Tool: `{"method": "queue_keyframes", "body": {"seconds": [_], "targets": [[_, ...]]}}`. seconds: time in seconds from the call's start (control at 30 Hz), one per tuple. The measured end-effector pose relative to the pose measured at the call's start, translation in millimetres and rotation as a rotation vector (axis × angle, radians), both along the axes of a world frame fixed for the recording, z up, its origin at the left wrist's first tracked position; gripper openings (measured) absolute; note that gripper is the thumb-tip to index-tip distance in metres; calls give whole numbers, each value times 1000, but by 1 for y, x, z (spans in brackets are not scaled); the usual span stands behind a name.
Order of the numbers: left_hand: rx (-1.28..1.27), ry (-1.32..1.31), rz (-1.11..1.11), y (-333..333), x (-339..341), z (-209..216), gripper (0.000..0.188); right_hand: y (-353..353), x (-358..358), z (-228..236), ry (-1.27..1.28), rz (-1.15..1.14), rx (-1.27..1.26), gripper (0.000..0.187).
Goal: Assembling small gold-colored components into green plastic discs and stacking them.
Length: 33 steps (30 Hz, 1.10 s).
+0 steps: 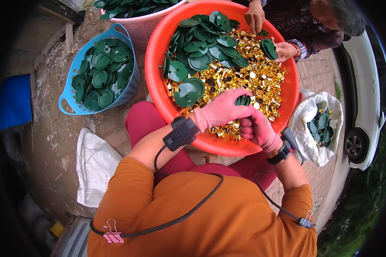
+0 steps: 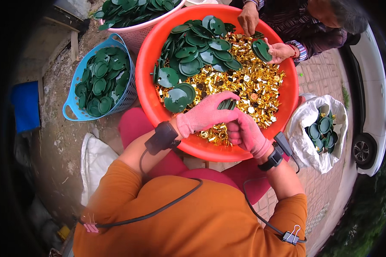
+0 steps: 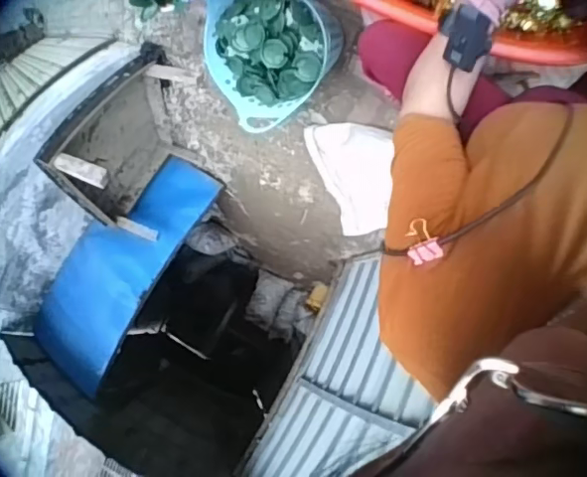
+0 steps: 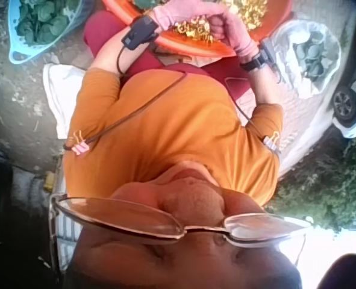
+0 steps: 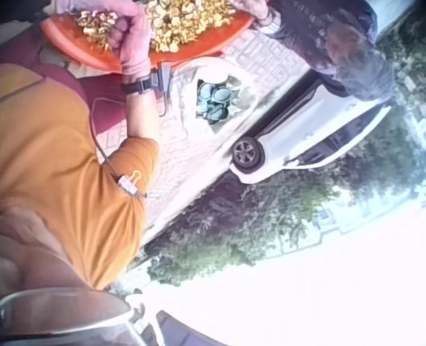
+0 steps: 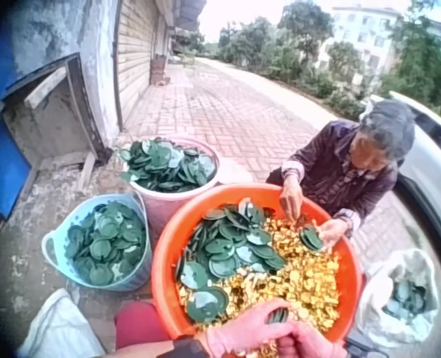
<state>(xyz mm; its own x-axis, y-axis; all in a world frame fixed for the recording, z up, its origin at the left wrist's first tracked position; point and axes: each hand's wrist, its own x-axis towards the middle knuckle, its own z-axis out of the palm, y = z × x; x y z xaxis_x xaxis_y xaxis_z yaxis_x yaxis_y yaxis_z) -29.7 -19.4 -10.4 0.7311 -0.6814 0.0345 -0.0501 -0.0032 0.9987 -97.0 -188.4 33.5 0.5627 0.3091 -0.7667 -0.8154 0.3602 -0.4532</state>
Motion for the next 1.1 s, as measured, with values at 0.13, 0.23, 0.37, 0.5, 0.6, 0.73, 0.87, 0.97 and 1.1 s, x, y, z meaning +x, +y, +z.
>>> {"method": "queue_keyframes", "body": {"seconds": [0.13, 0.23, 0.37, 0.5, 0.6, 0.73, 0.87, 0.97, 1.1], "targets": [[-245, 949, -98, 2, -4, 10, 34, -13, -7, 13, -776, 339, -1036, 31], [-447, 1160, -241, 3, -2, -7, 33, -6, -5, 38, -1446, 565, -1289, 35], [-482, 1313, -373, 4, -5, -9, 32, -11, -4, 27, -1301, 883, -1339, 37], [-323, 901, -68, 7, -11, 15, 31, 20, -9, 7, -962, 209, -1056, 15], [-84, 238, 84, 0, -6, -10, 41, 24, -5, -11, -353, -128, -411, 17], [-64, 635, -49, -6, -9, 13, 47, 0, -18, -12, -221, -212, -332, 18], [-480, 990, -62, 6, -2, 5, 38, -64, -51, 16, -393, -472, -224, 30], [-609, 1049, -26, 14, 5, 5, 41, -108, -76, 54, -589, -995, 11, 38], [-737, 1176, -81, 17, 6, 7, 40, -57, -72, 25, -688, -416, -786, 32]]}}
